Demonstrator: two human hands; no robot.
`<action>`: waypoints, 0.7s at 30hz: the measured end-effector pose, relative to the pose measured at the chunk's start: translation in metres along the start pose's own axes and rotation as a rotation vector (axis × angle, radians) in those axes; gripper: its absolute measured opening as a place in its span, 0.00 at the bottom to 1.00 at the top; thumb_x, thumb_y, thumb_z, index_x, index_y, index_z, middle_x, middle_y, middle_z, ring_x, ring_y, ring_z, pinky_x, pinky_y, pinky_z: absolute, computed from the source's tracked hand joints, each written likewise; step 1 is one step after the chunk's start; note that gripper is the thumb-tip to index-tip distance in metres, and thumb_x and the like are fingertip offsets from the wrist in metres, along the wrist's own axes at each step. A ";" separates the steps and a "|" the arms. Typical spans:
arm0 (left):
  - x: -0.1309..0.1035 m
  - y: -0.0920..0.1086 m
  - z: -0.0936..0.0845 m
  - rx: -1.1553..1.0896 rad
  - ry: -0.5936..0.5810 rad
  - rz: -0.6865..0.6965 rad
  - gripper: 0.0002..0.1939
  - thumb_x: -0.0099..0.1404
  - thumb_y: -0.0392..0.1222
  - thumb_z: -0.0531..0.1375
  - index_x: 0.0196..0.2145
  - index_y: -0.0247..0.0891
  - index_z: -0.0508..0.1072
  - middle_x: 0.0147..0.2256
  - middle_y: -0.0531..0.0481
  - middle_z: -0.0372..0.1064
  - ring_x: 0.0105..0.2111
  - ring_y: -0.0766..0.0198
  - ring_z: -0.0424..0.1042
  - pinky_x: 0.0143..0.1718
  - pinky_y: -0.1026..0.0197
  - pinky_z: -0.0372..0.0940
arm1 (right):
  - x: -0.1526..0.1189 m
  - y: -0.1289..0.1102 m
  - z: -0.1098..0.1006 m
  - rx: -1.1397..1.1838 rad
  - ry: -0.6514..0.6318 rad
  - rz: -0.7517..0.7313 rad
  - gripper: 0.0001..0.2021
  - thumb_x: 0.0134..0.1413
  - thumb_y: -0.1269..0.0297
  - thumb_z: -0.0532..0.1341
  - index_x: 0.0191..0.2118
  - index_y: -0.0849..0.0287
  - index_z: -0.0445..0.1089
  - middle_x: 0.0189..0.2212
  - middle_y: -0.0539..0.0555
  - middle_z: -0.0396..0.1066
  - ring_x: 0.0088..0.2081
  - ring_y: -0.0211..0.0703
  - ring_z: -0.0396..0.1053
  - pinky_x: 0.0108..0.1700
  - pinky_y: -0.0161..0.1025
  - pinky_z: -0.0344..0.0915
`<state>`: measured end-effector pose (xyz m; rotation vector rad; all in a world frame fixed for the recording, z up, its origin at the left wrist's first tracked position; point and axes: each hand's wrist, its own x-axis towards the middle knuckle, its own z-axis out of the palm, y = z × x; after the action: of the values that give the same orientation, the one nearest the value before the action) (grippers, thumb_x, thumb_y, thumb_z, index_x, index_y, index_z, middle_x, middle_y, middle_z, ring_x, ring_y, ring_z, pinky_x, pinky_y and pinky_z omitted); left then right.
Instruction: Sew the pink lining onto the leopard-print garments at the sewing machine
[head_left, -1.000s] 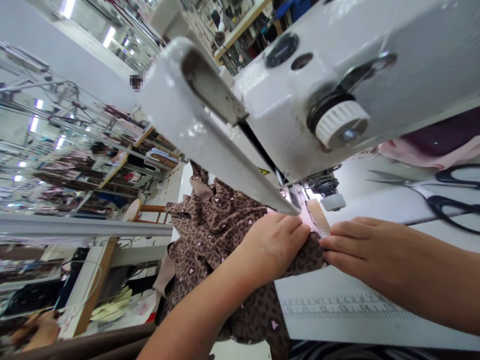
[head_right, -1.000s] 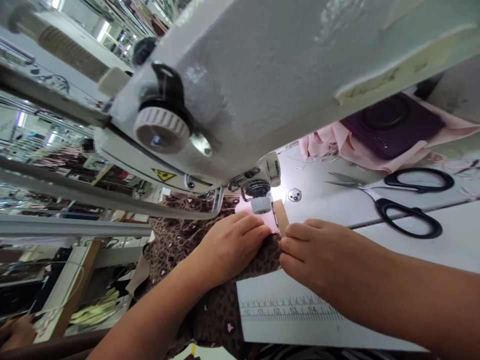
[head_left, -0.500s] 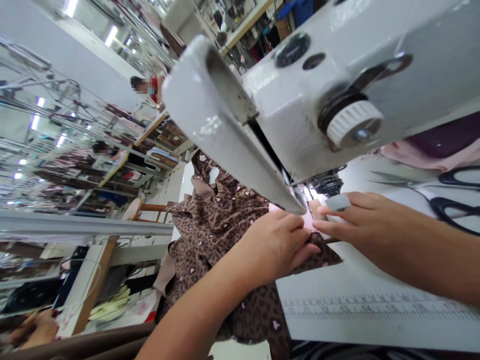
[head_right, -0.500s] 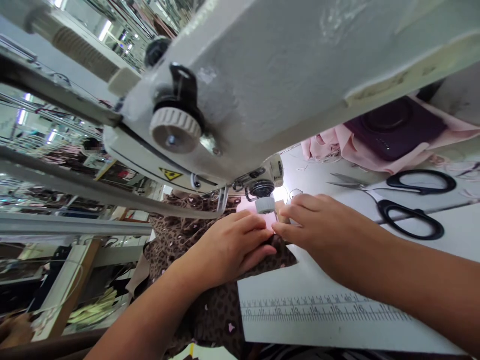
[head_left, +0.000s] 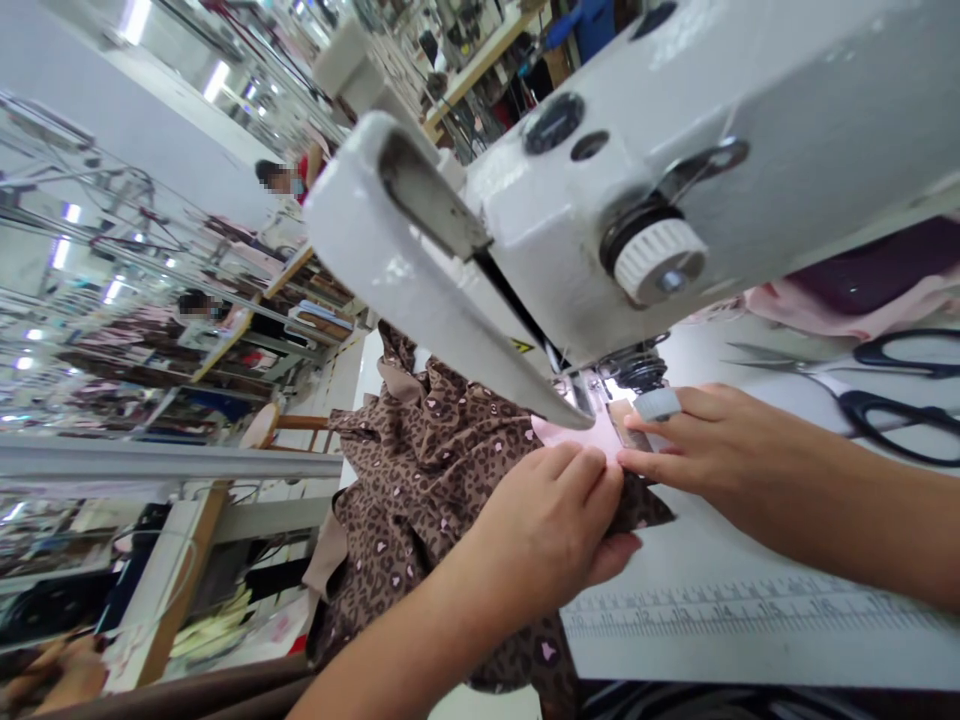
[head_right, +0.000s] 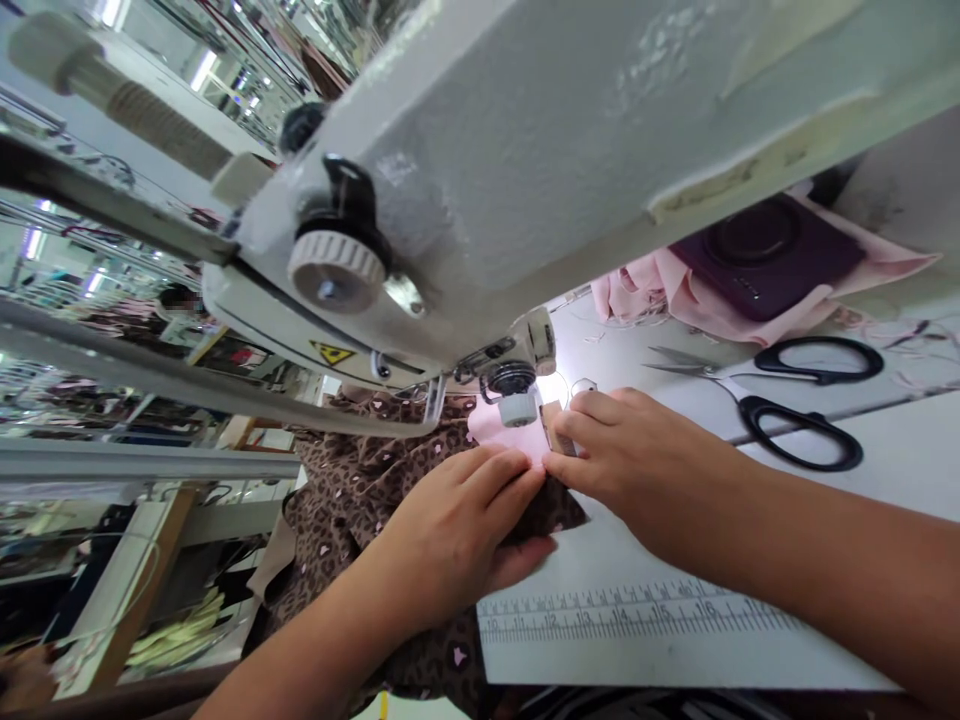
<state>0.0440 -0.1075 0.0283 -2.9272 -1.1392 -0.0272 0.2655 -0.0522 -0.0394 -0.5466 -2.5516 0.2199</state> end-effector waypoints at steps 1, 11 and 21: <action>-0.002 0.003 0.000 0.016 0.022 0.005 0.14 0.73 0.46 0.58 0.43 0.30 0.73 0.37 0.42 0.73 0.36 0.55 0.73 0.36 0.53 0.73 | 0.000 0.000 -0.001 0.006 0.002 0.008 0.24 0.53 0.84 0.53 0.50 0.58 0.74 0.52 0.60 0.73 0.47 0.49 0.67 0.42 0.45 0.65; -0.007 0.008 0.006 -0.067 0.101 -0.100 0.09 0.72 0.33 0.54 0.33 0.37 0.70 0.32 0.48 0.73 0.31 0.62 0.73 0.32 0.60 0.71 | -0.001 0.001 0.006 0.058 0.093 0.012 0.25 0.51 0.85 0.54 0.49 0.56 0.75 0.48 0.58 0.74 0.45 0.48 0.66 0.42 0.43 0.64; 0.007 -0.017 -0.002 0.105 0.088 -0.311 0.08 0.74 0.37 0.54 0.40 0.36 0.73 0.34 0.46 0.76 0.34 0.56 0.75 0.34 0.55 0.71 | -0.002 0.001 0.009 0.067 0.154 0.016 0.24 0.48 0.85 0.53 0.46 0.57 0.74 0.46 0.58 0.75 0.45 0.49 0.67 0.42 0.43 0.63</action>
<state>0.0377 -0.0904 0.0306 -2.6035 -1.5162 -0.0920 0.2627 -0.0525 -0.0480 -0.5373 -2.3828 0.2579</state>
